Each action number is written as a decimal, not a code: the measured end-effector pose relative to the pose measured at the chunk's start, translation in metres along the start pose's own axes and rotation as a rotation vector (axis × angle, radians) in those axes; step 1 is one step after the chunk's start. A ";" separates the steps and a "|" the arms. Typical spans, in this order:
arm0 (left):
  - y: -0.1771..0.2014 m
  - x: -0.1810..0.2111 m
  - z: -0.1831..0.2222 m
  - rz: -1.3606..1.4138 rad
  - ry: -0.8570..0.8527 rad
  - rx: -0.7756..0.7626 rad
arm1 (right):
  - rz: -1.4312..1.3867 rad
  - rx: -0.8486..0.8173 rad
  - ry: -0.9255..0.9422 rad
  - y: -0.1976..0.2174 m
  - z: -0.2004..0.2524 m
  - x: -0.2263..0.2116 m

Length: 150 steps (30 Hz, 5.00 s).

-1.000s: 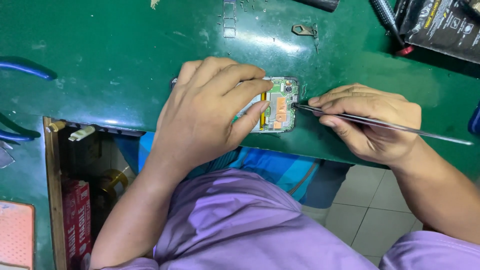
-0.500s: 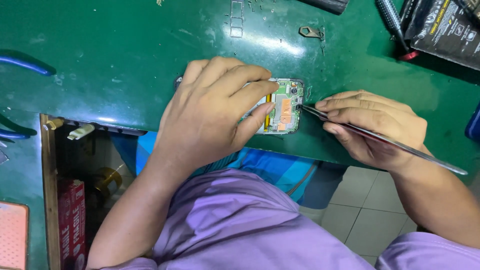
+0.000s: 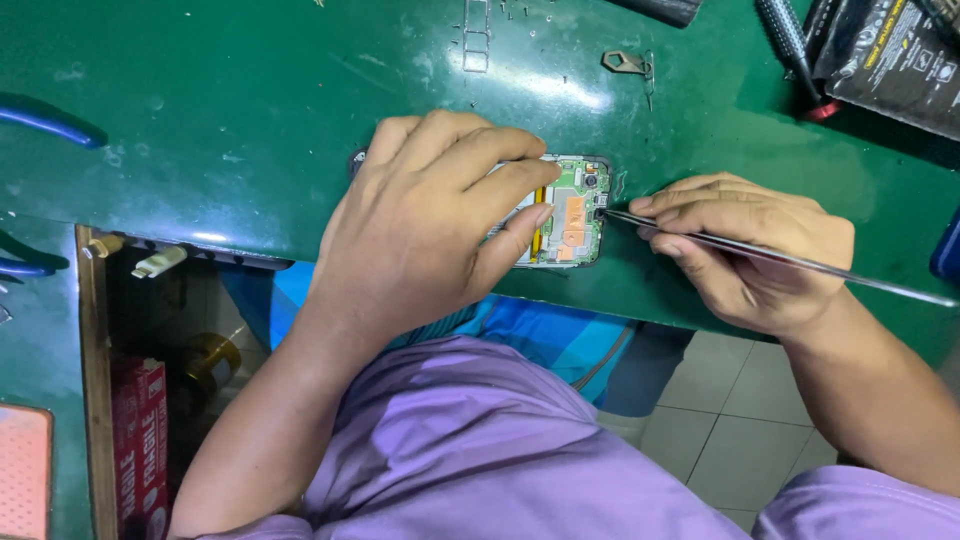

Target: Final reassembly and testing of a mobile phone, connecting internal ribbon cables and checking the display functionality.

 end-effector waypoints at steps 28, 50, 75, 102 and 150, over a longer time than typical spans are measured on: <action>-0.018 0.042 -0.023 0.243 0.066 0.046 | -0.125 0.213 -0.118 0.028 0.005 -0.002; 0.003 0.037 -0.016 0.059 0.120 -0.007 | 0.169 0.205 -0.223 0.040 0.013 0.003; 0.013 0.016 -0.003 -0.052 0.255 -0.271 | 0.703 -0.021 -0.393 0.046 0.039 0.027; -0.007 0.047 -0.055 -0.181 -0.037 -0.165 | 1.164 -0.039 -0.348 0.042 0.039 0.030; -0.079 0.036 -0.061 1.399 1.035 -0.064 | 0.444 0.383 -0.027 0.057 0.018 -0.008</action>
Point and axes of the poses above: each hand's wrist, its own z-axis away from the middle knuckle, its own y-axis out of the back of the hand, x = y × z, the point moved 6 cm from there along -z, towards the middle knuckle, and after that the axes turned 13 degrees about z, right-handed, at the moved point
